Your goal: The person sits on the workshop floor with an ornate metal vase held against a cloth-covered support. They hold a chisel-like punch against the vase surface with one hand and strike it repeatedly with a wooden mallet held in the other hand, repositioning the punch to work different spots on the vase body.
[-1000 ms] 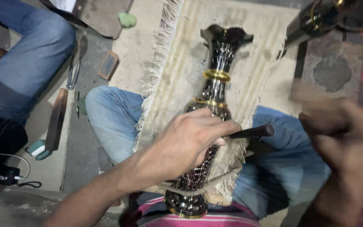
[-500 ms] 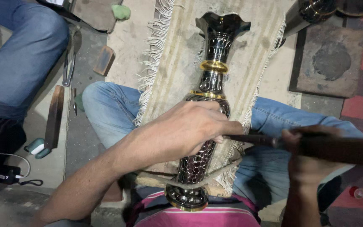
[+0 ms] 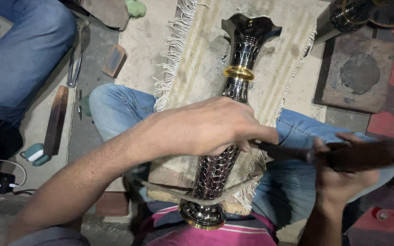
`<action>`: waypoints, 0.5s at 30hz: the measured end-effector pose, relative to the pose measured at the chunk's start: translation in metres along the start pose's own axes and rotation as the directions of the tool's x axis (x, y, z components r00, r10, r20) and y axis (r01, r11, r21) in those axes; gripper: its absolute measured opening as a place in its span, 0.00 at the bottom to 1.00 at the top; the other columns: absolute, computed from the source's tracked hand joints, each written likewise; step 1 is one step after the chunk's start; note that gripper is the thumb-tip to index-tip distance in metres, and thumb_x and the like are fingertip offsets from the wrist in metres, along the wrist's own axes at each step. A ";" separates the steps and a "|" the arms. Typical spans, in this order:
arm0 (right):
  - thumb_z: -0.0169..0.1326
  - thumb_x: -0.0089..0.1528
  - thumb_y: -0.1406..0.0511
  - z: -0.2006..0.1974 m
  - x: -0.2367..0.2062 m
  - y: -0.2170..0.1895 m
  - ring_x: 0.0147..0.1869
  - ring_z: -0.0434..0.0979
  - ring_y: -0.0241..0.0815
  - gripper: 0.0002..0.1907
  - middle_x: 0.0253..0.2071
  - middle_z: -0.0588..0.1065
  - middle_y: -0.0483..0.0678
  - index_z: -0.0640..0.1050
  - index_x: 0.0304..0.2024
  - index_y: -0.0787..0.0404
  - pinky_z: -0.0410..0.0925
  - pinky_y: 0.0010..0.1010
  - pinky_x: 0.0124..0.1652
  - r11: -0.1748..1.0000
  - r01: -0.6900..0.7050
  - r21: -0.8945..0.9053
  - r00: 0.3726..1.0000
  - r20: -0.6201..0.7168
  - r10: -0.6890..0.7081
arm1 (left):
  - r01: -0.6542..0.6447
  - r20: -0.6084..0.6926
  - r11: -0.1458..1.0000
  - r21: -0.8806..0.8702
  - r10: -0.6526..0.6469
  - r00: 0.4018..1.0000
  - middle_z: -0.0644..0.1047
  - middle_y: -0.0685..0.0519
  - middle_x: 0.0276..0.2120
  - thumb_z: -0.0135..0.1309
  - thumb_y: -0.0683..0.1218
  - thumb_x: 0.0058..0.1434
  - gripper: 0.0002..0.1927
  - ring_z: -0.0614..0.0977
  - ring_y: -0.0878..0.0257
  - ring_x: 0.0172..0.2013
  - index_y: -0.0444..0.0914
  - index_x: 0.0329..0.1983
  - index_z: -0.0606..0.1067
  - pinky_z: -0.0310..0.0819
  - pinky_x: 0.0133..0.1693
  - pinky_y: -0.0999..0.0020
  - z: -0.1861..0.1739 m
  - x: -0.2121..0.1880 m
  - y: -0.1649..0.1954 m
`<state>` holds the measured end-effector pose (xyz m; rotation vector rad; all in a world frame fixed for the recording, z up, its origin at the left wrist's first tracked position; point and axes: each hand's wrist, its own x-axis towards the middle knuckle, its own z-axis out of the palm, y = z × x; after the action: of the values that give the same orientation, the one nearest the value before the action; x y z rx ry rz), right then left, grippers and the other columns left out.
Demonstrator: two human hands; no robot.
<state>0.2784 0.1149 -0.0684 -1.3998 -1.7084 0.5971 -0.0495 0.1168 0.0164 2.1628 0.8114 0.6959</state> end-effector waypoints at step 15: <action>0.70 0.63 0.76 -0.016 0.000 0.023 0.37 0.74 0.40 0.20 0.37 0.74 0.48 0.71 0.49 0.65 0.67 0.27 0.42 0.960 0.273 -0.063 0.962 0.041 -0.271 | 0.200 0.120 0.978 0.061 -0.206 0.971 0.82 0.51 0.32 0.36 0.27 0.58 0.35 0.82 0.61 0.36 0.47 0.63 0.75 0.77 0.34 0.64 0.009 0.003 0.002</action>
<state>0.3049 0.1190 -0.0775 -1.1774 -1.9216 0.4131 -0.0412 0.1137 0.0135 2.1054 0.9740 0.4352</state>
